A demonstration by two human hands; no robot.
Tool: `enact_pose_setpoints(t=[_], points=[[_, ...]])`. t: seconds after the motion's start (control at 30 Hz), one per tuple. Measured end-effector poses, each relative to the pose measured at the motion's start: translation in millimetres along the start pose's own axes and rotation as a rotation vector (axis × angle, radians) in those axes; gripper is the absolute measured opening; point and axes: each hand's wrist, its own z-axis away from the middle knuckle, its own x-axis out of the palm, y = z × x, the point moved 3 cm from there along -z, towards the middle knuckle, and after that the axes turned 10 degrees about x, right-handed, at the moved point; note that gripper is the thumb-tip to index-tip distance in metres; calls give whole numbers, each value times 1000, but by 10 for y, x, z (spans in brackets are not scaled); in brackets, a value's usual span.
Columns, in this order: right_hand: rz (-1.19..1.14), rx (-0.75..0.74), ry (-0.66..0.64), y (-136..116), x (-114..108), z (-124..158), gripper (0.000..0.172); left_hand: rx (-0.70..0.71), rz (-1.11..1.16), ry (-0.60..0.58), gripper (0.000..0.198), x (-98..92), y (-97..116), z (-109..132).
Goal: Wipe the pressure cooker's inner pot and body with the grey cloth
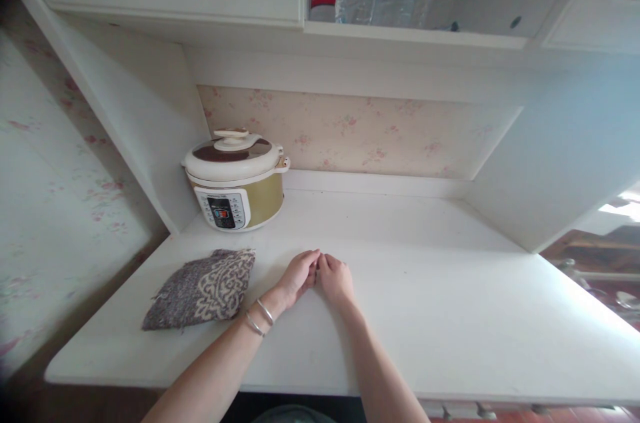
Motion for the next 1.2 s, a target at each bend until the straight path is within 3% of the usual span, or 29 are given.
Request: enact_pose_setpoints(t=[0.13, 0.27, 0.47, 0.8, 1.2], points=[[-3, 5, 7, 3, -7, -1, 40, 148, -275, 11, 33, 0, 18, -15], [12, 9, -7, 4, -18, 6, 39, 363, -759, 14, 33, -8, 88, 23], [83, 6, -16, 6, -7, 15, 37, 490, -1386, -49, 37, -11, 157, 166], [143, -33, -19, 43, 31, 6, 34, 649, -1769, -192, 34, 45, 192, 237], [216, -67, -11, 31, 37, 30, 35, 570, -1735, -141, 37, 9, 71, 254]])
